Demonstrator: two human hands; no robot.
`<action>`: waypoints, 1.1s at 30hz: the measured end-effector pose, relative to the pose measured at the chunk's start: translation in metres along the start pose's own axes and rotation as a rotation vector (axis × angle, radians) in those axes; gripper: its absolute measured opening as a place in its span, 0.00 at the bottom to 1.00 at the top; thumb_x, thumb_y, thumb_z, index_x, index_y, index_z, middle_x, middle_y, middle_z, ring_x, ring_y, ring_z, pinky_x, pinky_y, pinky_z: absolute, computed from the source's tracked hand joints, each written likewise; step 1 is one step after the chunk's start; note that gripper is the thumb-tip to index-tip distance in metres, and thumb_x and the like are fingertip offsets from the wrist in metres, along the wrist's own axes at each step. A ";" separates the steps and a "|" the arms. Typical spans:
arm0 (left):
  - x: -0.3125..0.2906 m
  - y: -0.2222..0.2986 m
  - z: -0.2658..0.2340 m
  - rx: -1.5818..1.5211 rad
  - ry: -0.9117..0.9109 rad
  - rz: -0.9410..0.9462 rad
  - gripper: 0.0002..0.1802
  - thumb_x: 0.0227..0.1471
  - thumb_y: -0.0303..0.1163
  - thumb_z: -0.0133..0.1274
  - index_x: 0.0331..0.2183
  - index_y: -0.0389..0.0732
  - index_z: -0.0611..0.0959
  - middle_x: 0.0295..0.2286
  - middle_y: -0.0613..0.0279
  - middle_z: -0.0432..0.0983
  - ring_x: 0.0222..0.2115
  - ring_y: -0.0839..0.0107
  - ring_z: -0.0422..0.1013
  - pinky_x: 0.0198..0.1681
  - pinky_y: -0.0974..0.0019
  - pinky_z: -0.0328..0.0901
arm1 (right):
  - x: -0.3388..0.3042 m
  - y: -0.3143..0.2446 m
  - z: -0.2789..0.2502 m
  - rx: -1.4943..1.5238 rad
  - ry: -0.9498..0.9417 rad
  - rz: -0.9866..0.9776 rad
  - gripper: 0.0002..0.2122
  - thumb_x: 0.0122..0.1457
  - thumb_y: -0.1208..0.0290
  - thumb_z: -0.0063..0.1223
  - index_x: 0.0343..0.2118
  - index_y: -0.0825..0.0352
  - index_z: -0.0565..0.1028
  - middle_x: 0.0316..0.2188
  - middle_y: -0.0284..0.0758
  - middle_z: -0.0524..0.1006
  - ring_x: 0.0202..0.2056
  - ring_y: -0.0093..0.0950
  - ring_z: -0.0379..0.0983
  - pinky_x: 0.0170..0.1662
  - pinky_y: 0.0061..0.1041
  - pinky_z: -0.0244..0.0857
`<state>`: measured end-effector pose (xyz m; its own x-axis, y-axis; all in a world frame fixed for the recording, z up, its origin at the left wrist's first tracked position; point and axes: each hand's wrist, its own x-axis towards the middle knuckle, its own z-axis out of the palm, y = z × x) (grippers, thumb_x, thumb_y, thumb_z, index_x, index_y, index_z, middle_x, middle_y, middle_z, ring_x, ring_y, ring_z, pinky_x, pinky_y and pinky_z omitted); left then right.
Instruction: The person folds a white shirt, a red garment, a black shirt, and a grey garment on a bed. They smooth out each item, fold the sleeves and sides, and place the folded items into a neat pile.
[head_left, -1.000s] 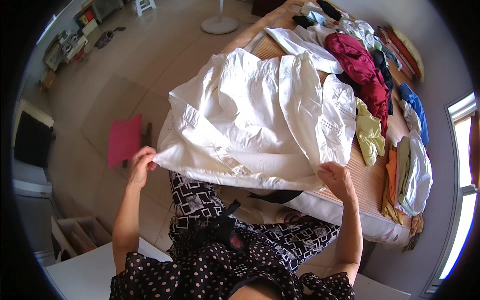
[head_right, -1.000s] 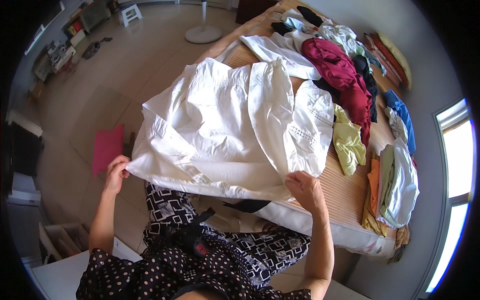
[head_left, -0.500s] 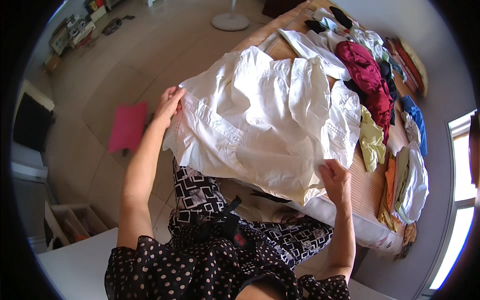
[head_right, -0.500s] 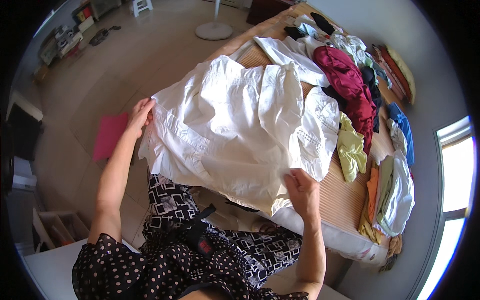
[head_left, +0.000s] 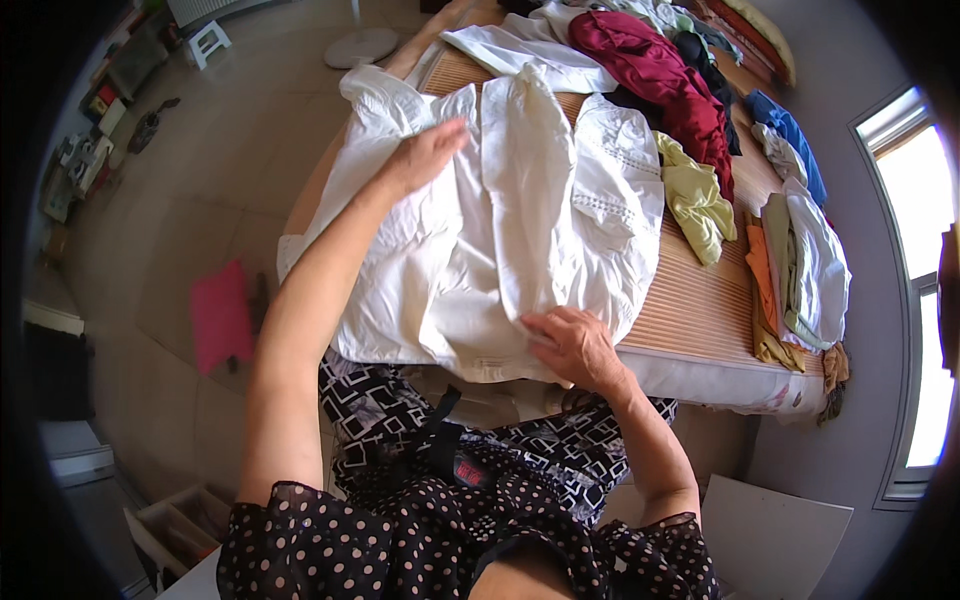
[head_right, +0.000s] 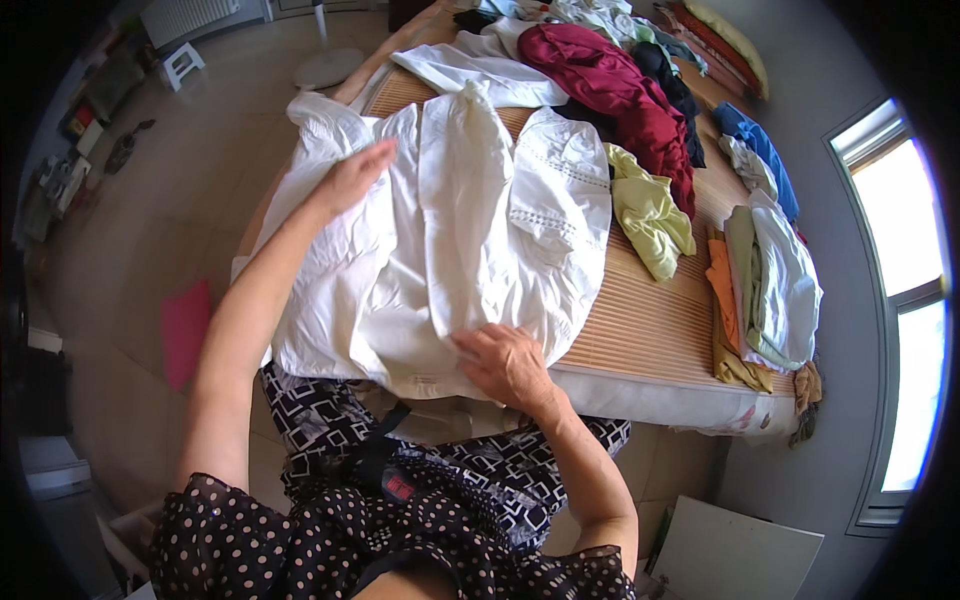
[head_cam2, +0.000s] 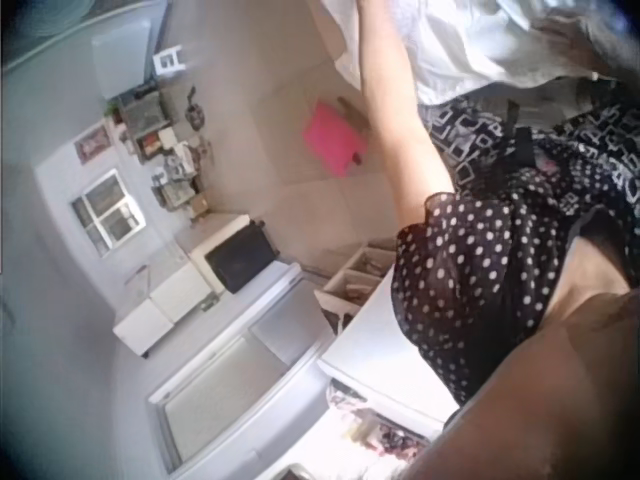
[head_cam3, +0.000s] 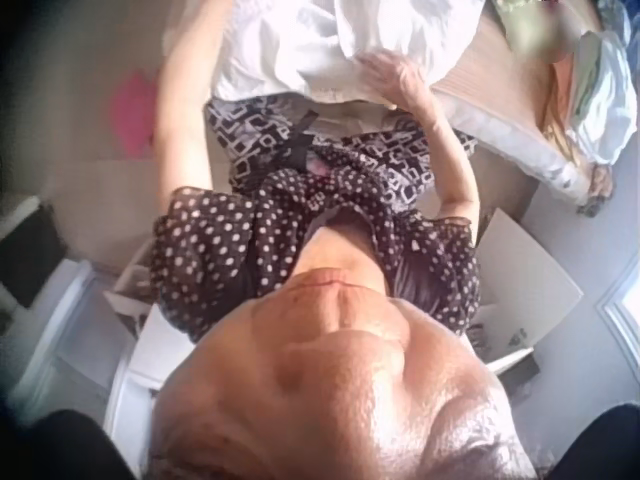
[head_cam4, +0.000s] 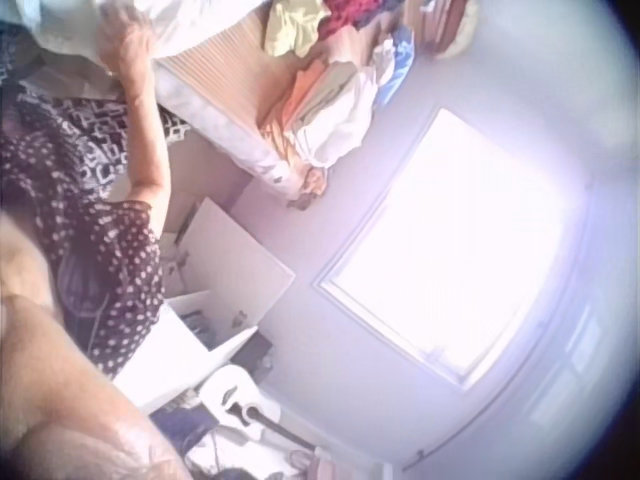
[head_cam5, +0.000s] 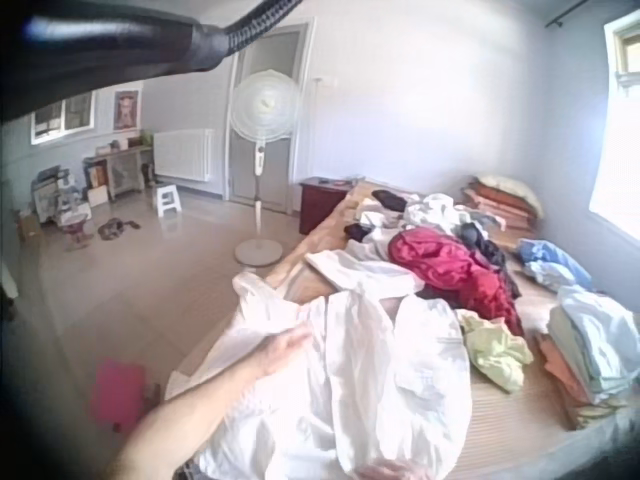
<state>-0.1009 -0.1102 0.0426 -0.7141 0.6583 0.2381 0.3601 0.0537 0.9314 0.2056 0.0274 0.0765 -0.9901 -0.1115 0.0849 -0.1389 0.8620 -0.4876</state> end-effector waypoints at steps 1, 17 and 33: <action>-0.002 -0.005 0.004 0.172 -0.107 -0.079 0.27 0.54 0.44 0.46 0.50 0.37 0.69 0.49 0.52 0.65 0.49 0.64 0.64 0.51 0.67 0.58 | -0.003 0.004 -0.005 0.200 -0.039 0.085 0.12 0.49 0.75 0.52 0.38 0.66 0.74 0.28 0.35 0.75 0.30 0.29 0.73 0.35 0.26 0.66; -0.312 0.039 -0.013 -0.471 0.131 -0.883 0.24 0.57 0.45 0.37 0.43 0.32 0.71 0.37 0.51 0.73 0.38 0.65 0.72 0.41 0.68 0.67 | 0.054 0.235 -0.067 0.652 0.540 0.882 0.13 0.46 0.66 0.57 0.32 0.69 0.74 0.23 0.37 0.75 0.20 0.26 0.71 0.13 0.26 0.58; -0.312 -0.020 -0.050 -0.805 1.234 -0.366 0.20 0.47 0.38 0.55 0.42 0.42 0.72 0.42 0.64 0.70 0.45 0.72 0.65 0.49 0.65 0.59 | 0.074 -0.011 -0.055 -0.111 0.095 -0.546 0.11 0.44 0.78 0.54 0.34 0.62 0.75 0.41 0.36 0.73 0.46 0.32 0.68 0.51 0.32 0.59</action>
<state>0.0846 -0.3543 -0.0370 -0.8761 -0.3435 -0.3382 -0.0652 -0.6107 0.7892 0.1346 0.0367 0.1361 -0.7684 -0.5152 0.3797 -0.6226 0.7392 -0.2570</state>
